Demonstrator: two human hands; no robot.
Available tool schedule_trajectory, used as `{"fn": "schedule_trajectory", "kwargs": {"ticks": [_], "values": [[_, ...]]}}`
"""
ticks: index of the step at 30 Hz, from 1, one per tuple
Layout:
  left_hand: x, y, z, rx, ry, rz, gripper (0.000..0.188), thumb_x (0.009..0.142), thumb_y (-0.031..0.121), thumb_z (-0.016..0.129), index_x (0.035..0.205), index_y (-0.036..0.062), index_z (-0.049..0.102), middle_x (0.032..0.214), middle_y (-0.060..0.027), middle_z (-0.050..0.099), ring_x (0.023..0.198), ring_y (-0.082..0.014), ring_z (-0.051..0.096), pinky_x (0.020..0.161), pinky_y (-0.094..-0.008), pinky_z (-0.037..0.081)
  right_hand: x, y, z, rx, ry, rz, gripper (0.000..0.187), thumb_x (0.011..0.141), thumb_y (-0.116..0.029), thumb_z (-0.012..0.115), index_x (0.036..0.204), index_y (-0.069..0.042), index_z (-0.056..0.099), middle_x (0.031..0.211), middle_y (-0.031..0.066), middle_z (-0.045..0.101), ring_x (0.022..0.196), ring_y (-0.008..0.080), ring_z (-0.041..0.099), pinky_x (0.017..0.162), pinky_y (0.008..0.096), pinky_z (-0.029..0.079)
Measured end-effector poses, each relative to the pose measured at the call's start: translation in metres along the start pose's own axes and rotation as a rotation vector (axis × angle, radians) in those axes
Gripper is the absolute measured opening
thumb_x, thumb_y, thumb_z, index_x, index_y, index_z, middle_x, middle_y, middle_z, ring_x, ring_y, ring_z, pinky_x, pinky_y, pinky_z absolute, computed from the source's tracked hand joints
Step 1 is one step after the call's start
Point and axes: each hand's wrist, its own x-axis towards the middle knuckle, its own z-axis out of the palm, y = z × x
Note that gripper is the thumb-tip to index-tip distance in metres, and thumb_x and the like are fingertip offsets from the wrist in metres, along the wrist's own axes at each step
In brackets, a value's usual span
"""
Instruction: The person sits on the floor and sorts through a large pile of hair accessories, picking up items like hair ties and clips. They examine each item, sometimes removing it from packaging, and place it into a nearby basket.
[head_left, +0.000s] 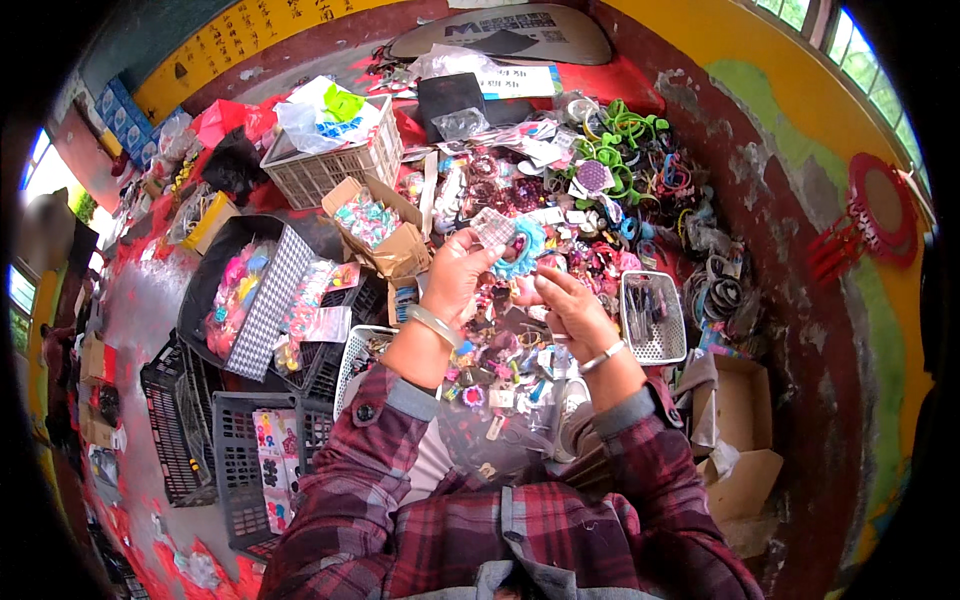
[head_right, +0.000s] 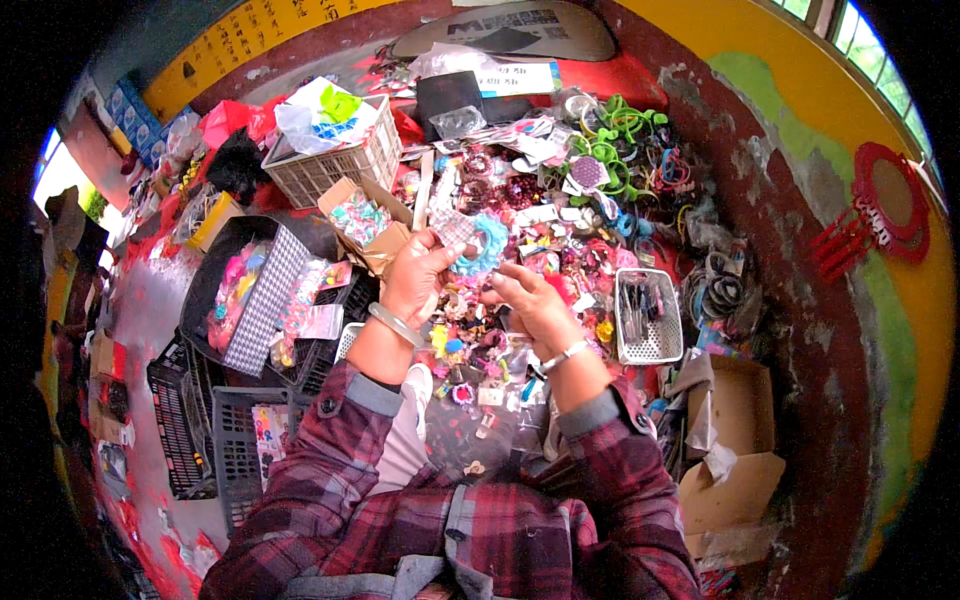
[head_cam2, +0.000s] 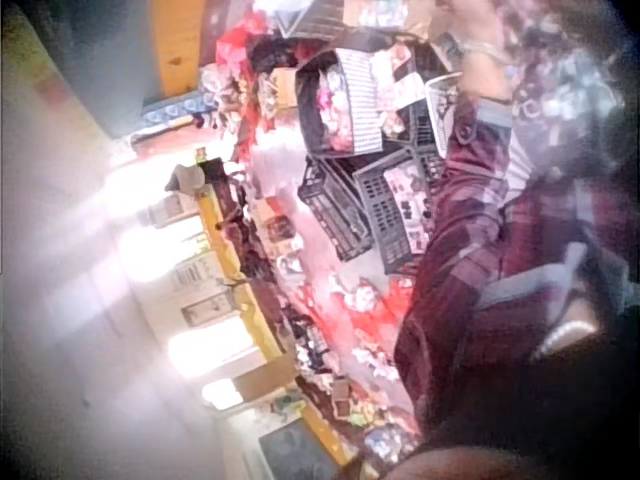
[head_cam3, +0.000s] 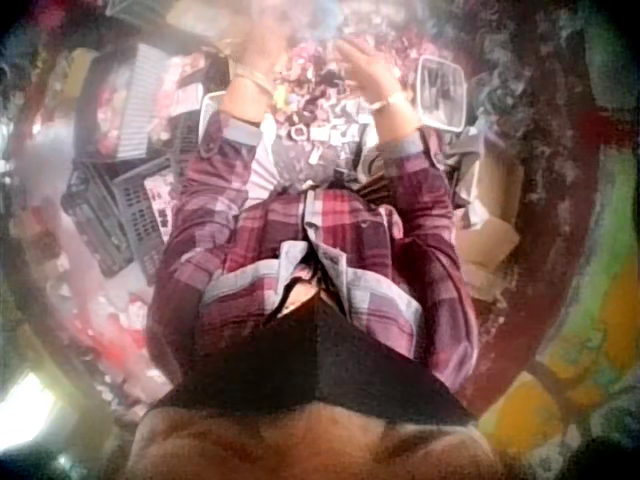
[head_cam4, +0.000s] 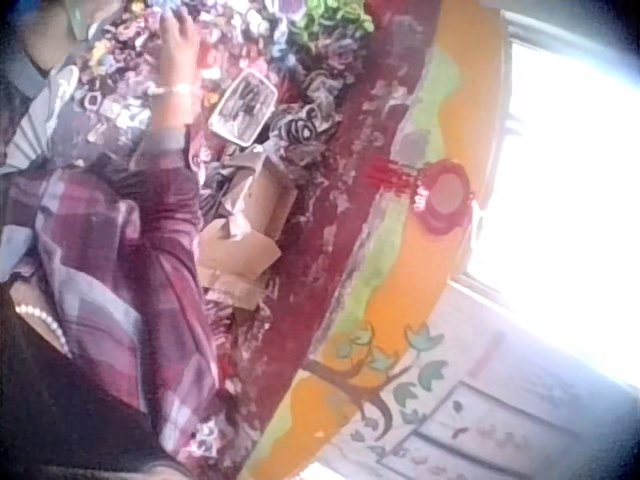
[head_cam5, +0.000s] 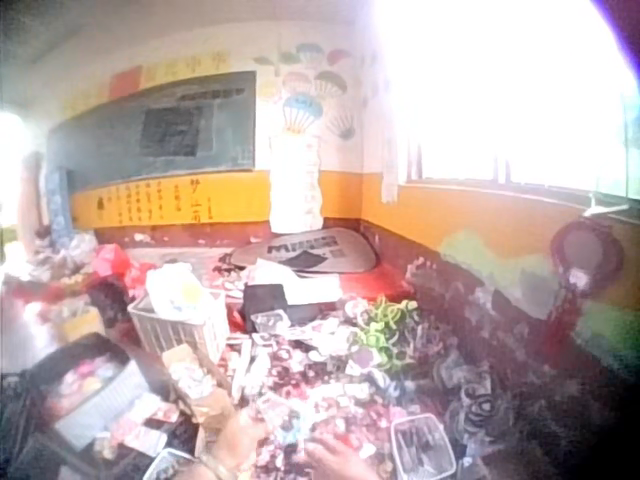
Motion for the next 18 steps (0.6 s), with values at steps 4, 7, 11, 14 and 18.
{"fn": "schedule_trajectory", "kwargs": {"ticks": [4,7,11,14,18], "values": [[0.001,-0.012,-0.004,-0.056,0.034,0.043,0.02,0.083,0.004,0.055,0.103,0.0021,0.053,0.095,-0.0077,0.062,0.085,-0.0142,0.06,0.074,-0.0279,0.049,0.017,-0.001,0.02,0.255,0.065,0.027,0.015,0.081,-0.014,0.062,0.093,-0.009,0.056,0.073,-0.0025,0.061,0.05,0.0036,0.054,0.036,0.014,0.033],[0.011,-0.019,-0.013,-0.104,0.067,0.036,0.019,0.083,0.004,0.055,0.102,0.0022,0.054,0.094,-0.0071,0.062,0.084,-0.0133,0.06,0.074,-0.0263,0.049,0.028,0.007,0.018,0.24,0.129,-0.026,0.008,0.08,-0.014,0.062,0.085,-0.008,0.059,0.06,-0.0052,0.053,0.037,0.0011,0.028,0.035,0.0179,0.018],[0.02,-0.019,-0.015,-0.006,0.026,0.073,0.021,0.083,0.004,0.055,0.103,0.0002,0.054,0.094,-0.0074,0.062,0.082,-0.0135,0.06,0.072,-0.0246,0.049,0.031,0.006,0.012,0.293,0.055,-0.041,0.006,0.08,-0.008,0.061,0.085,-0.008,0.059,0.057,-0.0065,0.051,0.036,0.0009,0.031,0.034,0.0188,0.02],[0.021,-0.022,-0.009,-0.079,0.035,0.023,0.011,0.082,0.004,0.057,0.092,-0.0006,0.06,0.085,-0.0063,0.063,0.077,-0.0117,0.06,0.069,-0.0236,0.048,0.029,0.001,0.019,0.229,0.061,-0.065,0.008,0.079,-0.007,0.062,0.088,-0.006,0.06,0.062,-0.0047,0.056,0.038,0.0015,0.036,0.035,0.0183,0.023],[0.024,-0.024,-0.004,-0.11,0.085,-0.014,0.01,0.081,0.005,0.059,0.087,-0.0021,0.061,0.083,-0.0067,0.064,0.074,-0.0116,0.059,0.07,-0.0241,0.046,0.035,0.006,0.015,0.284,0.092,-0.038,0.013,0.079,-0.005,0.062,0.092,-0.004,0.061,0.072,-0.0011,0.061,0.051,0.0052,0.048,0.044,0.0187,0.034]]}}
